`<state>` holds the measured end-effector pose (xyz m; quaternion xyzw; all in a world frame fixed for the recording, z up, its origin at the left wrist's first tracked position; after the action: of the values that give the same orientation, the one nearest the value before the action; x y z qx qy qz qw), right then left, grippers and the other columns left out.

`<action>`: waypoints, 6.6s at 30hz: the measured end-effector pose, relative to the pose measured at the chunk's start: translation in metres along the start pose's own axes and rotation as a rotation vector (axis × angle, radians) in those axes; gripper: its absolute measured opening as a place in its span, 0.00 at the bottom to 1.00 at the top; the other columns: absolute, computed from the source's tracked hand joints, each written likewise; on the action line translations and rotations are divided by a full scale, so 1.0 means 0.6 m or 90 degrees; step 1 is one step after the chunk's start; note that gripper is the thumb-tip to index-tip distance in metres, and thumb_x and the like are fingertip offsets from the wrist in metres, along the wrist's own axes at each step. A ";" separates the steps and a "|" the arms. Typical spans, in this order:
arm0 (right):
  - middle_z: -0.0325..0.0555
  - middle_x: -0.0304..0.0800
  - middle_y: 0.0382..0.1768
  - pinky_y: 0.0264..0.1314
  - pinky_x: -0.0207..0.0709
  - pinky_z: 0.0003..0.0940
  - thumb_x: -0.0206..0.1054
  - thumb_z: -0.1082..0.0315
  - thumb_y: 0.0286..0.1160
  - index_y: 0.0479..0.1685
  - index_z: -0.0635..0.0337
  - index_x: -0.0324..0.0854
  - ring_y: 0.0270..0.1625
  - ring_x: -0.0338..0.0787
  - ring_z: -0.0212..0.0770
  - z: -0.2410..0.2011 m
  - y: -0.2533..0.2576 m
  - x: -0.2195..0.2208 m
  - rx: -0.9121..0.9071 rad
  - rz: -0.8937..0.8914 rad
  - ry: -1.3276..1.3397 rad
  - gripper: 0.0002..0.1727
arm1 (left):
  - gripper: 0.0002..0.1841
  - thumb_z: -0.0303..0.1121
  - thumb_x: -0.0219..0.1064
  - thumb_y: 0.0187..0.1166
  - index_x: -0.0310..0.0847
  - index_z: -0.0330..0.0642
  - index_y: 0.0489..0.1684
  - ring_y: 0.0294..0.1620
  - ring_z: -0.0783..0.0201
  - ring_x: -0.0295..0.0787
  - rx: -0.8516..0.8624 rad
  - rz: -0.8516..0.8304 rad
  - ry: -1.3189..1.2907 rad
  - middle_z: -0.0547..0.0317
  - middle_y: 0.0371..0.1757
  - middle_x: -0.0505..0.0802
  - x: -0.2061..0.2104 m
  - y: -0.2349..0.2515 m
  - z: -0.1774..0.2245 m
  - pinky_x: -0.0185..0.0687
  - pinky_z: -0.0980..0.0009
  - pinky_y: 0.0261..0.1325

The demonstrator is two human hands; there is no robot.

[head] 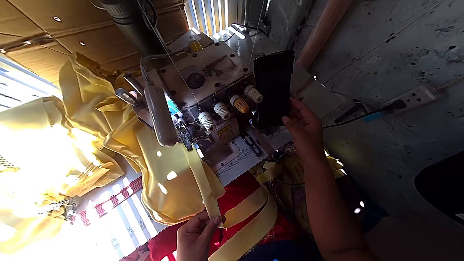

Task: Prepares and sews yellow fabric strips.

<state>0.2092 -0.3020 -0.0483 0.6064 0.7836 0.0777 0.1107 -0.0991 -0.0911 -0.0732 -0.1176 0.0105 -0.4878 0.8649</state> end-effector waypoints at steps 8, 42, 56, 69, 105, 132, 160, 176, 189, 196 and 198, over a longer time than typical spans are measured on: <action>0.47 0.80 0.75 0.71 0.83 0.36 0.64 0.73 0.79 0.86 0.56 0.68 0.72 0.85 0.40 0.000 -0.005 -0.006 -0.009 -0.003 -0.046 0.32 | 0.12 0.21 0.66 0.80 0.83 0.31 0.58 0.39 0.61 0.99 -0.010 -0.020 -0.010 0.49 0.37 0.99 0.013 -0.001 0.015 0.94 0.67 0.49; 0.43 0.95 0.37 0.38 0.86 0.22 0.65 0.73 0.83 0.55 0.69 0.84 0.33 0.91 0.27 -0.046 -0.297 0.179 0.350 -0.354 0.225 0.09 | 0.11 0.31 0.69 0.81 0.93 0.36 0.31 0.30 0.68 0.94 -0.043 -0.007 0.008 0.54 0.28 0.96 0.043 -0.044 -0.016 0.91 0.74 0.39; 0.45 0.93 0.43 0.48 0.89 0.23 0.71 0.72 0.78 0.43 0.67 0.91 0.44 0.92 0.30 -0.041 -0.297 0.163 0.287 -0.314 0.161 0.07 | 0.10 0.27 0.63 0.86 0.90 0.30 0.42 0.39 0.61 0.98 -0.063 -0.049 -0.046 0.50 0.37 0.98 0.040 -0.046 -0.005 0.95 0.64 0.51; 0.43 0.91 0.43 0.48 0.87 0.20 0.66 0.73 0.81 0.42 0.68 0.91 0.42 0.90 0.27 -0.055 -0.289 0.146 0.244 -0.401 0.167 0.09 | 0.05 0.26 0.72 0.79 0.93 0.34 0.36 0.34 0.68 0.95 -0.071 -0.064 -0.098 0.55 0.32 0.97 0.048 -0.045 0.000 0.93 0.70 0.46; 0.42 0.92 0.42 0.58 0.86 0.26 0.75 0.67 0.75 0.35 0.61 0.90 0.53 0.91 0.33 -0.055 -0.259 0.163 0.162 -0.364 0.167 0.06 | 0.18 0.39 0.68 0.83 0.89 0.41 0.66 0.83 0.53 0.76 0.432 0.034 0.682 0.51 0.74 0.88 -0.033 0.146 0.159 0.62 0.45 0.91; 0.39 0.91 0.36 0.44 0.89 0.25 0.71 0.68 0.76 0.34 0.60 0.87 0.39 0.91 0.30 -0.070 -0.145 0.263 0.113 -0.276 0.096 0.06 | 0.13 0.36 0.73 0.78 0.93 0.40 0.55 0.77 0.54 0.84 0.463 0.089 0.641 0.53 0.65 0.93 -0.030 0.166 0.154 0.70 0.48 0.86; 0.40 0.91 0.37 0.42 0.90 0.22 0.77 0.68 0.72 0.33 0.62 0.91 0.39 0.92 0.29 -0.092 -0.159 0.256 0.078 -0.219 0.070 0.06 | 0.15 0.32 0.69 0.80 0.90 0.39 0.61 0.76 0.56 0.83 0.489 0.126 0.649 0.53 0.69 0.90 -0.013 0.125 0.118 0.71 0.51 0.84; 0.32 0.92 0.31 0.32 0.88 0.19 0.80 0.66 0.68 0.49 0.54 0.80 0.31 0.92 0.25 -0.083 -0.145 0.277 0.031 -0.155 -0.012 0.15 | 0.16 0.37 0.68 0.82 0.90 0.44 0.64 0.80 0.52 0.78 0.488 0.083 0.687 0.51 0.73 0.88 -0.025 0.160 0.139 0.66 0.48 0.87; 0.39 0.89 0.38 0.43 0.83 0.19 0.68 0.73 0.78 0.61 0.59 0.91 0.40 0.87 0.28 -0.102 -0.147 0.297 -0.157 -0.123 -0.225 0.15 | 0.18 0.38 0.59 0.88 0.89 0.44 0.67 0.83 0.54 0.76 0.482 0.011 0.700 0.51 0.76 0.86 -0.042 0.198 0.157 0.64 0.51 0.88; 0.47 0.88 0.48 0.51 0.87 0.29 0.68 0.67 0.82 0.80 0.51 0.79 0.47 0.89 0.35 -0.068 -0.162 0.278 -0.134 -0.234 -0.198 0.26 | 0.34 0.49 0.70 0.78 0.72 0.42 0.83 0.90 0.44 0.63 0.404 0.148 0.655 0.40 0.88 0.69 -0.075 0.136 0.110 0.67 0.46 0.85; 0.54 0.90 0.61 0.62 0.87 0.31 0.70 0.66 0.80 0.83 0.59 0.73 0.59 0.92 0.39 -0.049 -0.184 0.255 -0.123 -0.251 -0.179 0.30 | 0.40 0.45 0.72 0.74 0.64 0.32 0.85 0.88 0.39 0.63 0.385 0.190 0.664 0.29 0.86 0.69 -0.093 0.129 0.072 0.64 0.48 0.86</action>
<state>0.0614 -0.1816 -0.0603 0.4336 0.8524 0.0440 0.2890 -0.0578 0.0029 -0.0528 0.3891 0.3093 -0.3361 0.8000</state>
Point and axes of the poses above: each hand's wrist, its own y-axis towards the middle knuckle, its own x-axis out of the palm, z = x × y, the point moved 1 cm from there along y, towards the middle knuckle
